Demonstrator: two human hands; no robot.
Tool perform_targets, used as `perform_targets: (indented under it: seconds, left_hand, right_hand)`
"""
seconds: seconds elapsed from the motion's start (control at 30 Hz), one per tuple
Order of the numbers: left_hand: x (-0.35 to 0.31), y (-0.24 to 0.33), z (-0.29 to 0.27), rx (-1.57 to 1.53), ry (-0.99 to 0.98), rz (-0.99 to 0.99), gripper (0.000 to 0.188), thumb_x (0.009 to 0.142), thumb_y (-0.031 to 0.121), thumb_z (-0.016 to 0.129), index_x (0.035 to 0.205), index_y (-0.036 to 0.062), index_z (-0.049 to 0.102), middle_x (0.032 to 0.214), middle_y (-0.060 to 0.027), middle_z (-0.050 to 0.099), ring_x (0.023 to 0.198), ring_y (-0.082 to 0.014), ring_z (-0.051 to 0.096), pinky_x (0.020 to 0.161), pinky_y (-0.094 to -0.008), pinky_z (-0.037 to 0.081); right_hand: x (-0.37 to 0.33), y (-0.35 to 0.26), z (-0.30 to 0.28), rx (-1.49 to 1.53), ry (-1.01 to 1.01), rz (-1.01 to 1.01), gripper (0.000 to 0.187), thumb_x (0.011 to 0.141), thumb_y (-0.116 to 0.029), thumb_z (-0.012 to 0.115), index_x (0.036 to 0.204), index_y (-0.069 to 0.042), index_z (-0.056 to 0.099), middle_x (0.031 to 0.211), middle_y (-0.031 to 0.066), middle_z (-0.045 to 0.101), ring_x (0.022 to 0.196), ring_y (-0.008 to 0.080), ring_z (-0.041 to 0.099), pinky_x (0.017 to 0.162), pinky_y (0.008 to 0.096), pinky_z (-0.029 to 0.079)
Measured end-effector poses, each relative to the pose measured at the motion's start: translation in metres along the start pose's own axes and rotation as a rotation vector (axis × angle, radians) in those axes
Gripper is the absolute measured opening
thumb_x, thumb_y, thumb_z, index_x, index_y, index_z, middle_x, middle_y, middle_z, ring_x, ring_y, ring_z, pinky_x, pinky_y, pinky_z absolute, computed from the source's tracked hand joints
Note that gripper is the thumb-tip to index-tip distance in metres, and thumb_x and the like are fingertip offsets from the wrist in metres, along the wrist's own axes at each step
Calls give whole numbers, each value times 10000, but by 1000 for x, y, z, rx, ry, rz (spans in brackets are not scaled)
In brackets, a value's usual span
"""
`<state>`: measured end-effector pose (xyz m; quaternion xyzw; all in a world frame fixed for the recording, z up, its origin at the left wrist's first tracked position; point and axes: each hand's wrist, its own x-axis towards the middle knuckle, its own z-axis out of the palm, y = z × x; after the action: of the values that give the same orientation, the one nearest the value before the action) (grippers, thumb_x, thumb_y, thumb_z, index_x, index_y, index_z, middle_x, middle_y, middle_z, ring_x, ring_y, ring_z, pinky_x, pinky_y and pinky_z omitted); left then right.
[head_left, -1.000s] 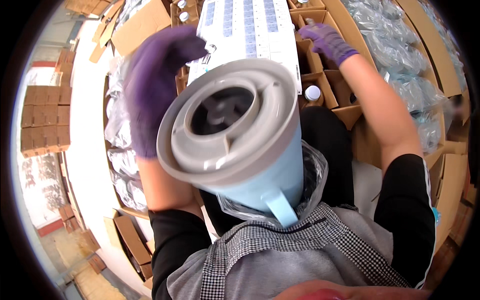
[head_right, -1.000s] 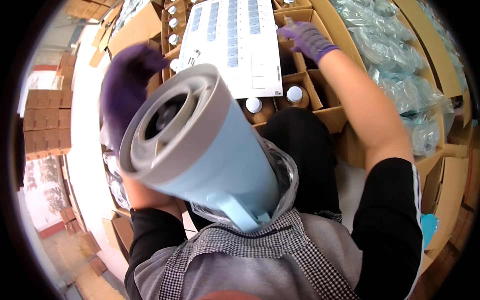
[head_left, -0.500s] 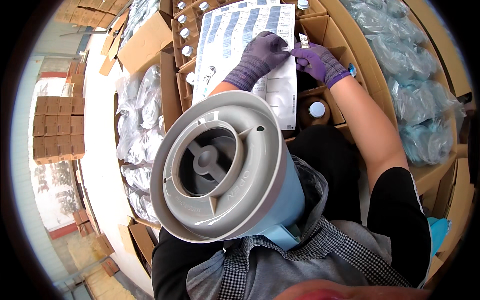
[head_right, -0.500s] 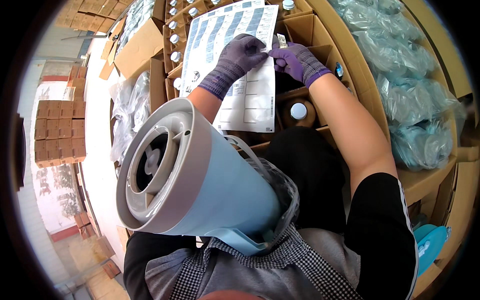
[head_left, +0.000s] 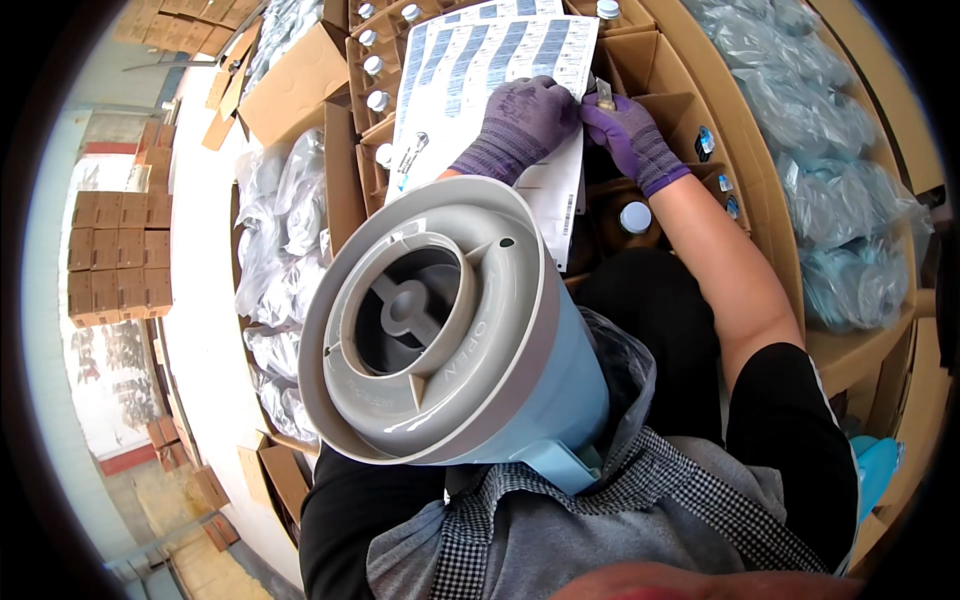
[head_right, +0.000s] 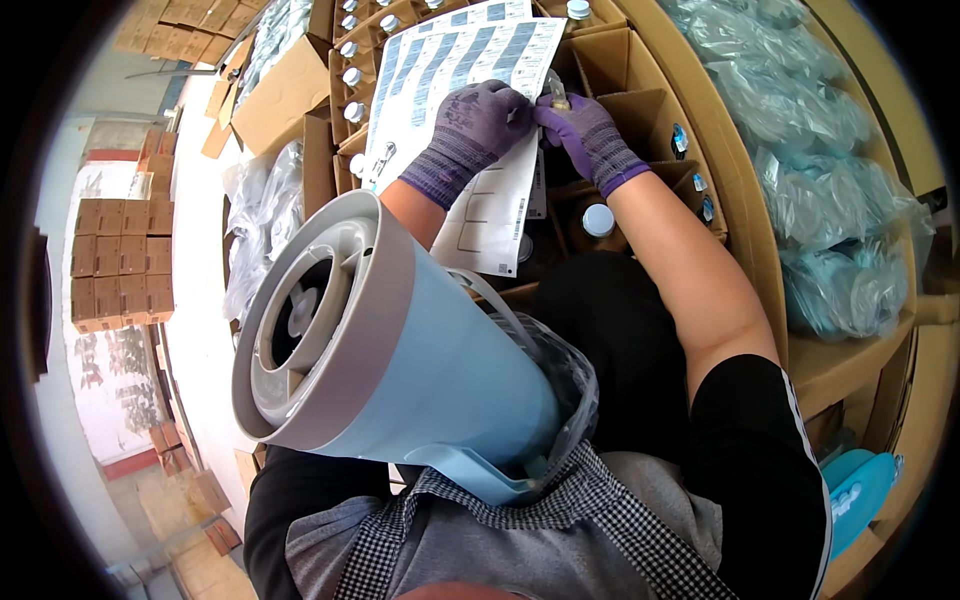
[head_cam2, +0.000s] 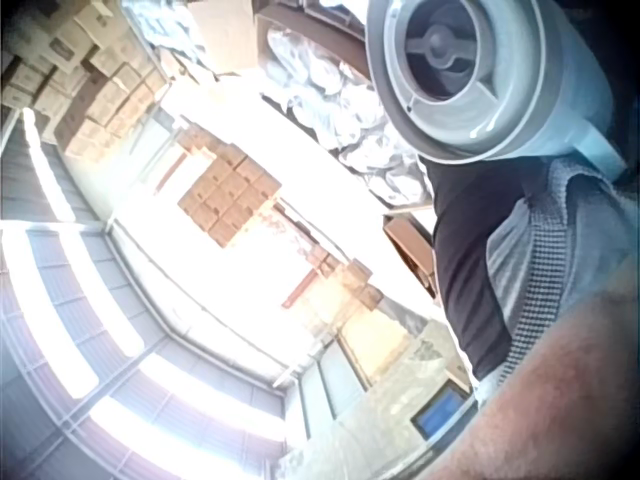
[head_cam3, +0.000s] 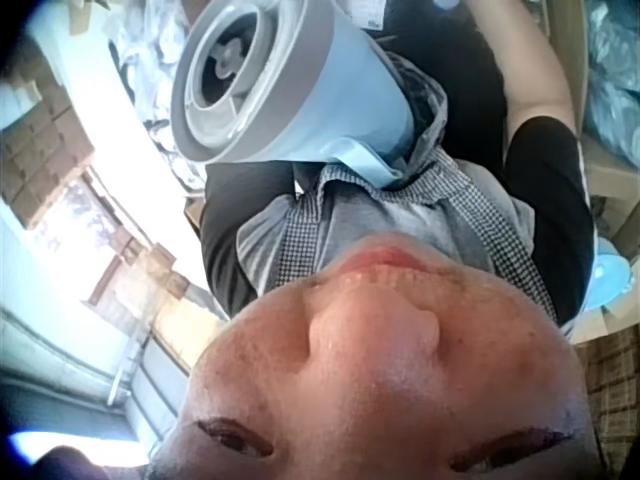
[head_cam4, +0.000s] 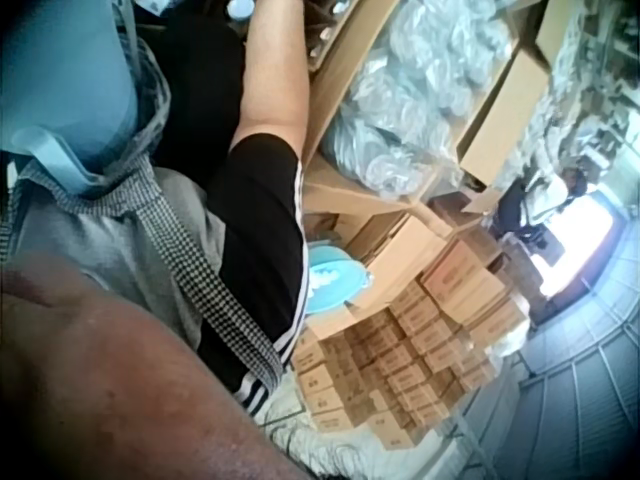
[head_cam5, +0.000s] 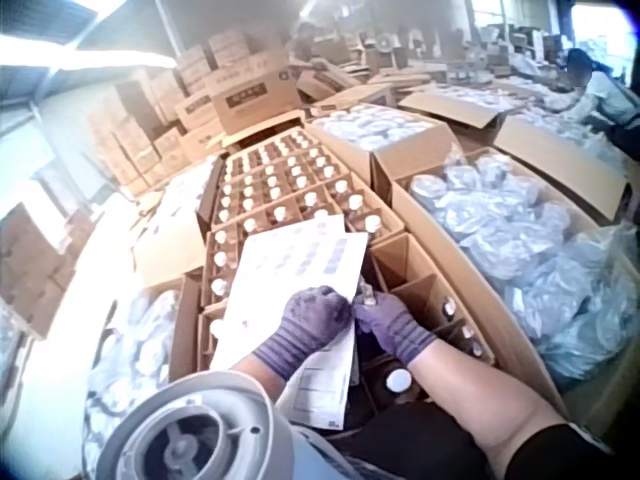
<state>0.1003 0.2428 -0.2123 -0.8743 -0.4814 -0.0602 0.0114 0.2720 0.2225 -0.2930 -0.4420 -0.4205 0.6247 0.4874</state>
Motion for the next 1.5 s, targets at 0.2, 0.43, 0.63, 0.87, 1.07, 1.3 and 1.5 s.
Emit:
perform_targets:
  seconds: [0.2, 0.43, 0.63, 0.87, 1.07, 1.3, 1.5]
  left_hand:
    - [3, -27, 14, -812, -34, -473, 231, 884, 308, 747, 1011, 117, 774, 936, -71, 763, 884, -171, 719, 865, -299, 549]
    - [2, -3, 5, -195, -84, -57, 385, 892, 481, 710, 1078, 147, 757, 1059, -70, 714, 981, -250, 712, 920, -385, 552]
    - [2, 0, 8, 27, -119, 23, 332, 922, 460, 666, 1063, 176, 765, 1098, -67, 707, 988, -302, 703, 909, -416, 552]
    - [3, -6, 17, -587, -51, -349, 234, 894, 328, 743, 985, 114, 777, 888, -45, 750, 817, -182, 707, 810, -324, 556]
    - [1, -35, 34, -977, -167, -319, 426, 891, 357, 768, 1102, -8, 706, 982, -106, 738, 888, -151, 701, 852, -275, 560]
    - [1, 4, 8, -123, -168, -24, 371, 884, 405, 731, 1143, 140, 738, 1133, -93, 707, 1012, -268, 700, 929, -395, 545]
    - [1, 3, 15, -285, -57, -127, 284, 887, 388, 729, 1058, 168, 786, 1034, -71, 740, 981, -234, 705, 913, -363, 541]
  right_hand:
    - [-4, 3, 4, 70, 20, 38, 206, 932, -146, 678, 1092, -27, 631, 760, -17, 548, 633, 83, 473, 593, 231, 398]
    - [2, 11, -5, 116, -14, 11, 201, 931, -135, 665, 1102, -29, 657, 749, -4, 563, 664, 98, 511, 631, 247, 427]
    - [2, 13, -11, 202, -81, 100, 157, 941, -129, 649, 1079, -54, 654, 765, -20, 552, 668, 88, 499, 633, 224, 413]
    - [-4, 11, -6, 278, -44, 56, 218, 907, -166, 711, 1090, -64, 653, 746, -30, 540, 648, 74, 473, 623, 222, 396]
    - [-2, 12, -2, 264, -4, 144, 231, 893, -191, 725, 1067, -59, 649, 740, -22, 544, 632, 79, 470, 596, 236, 396]
    - [5, 17, -11, 161, -10, 173, 199, 925, -271, 672, 914, -79, 624, 694, 0, 525, 595, 104, 467, 556, 252, 387]
    - [8, 23, -12, 72, -13, 150, 233, 940, -284, 632, 839, -74, 637, 688, 11, 523, 596, 118, 456, 568, 268, 393]
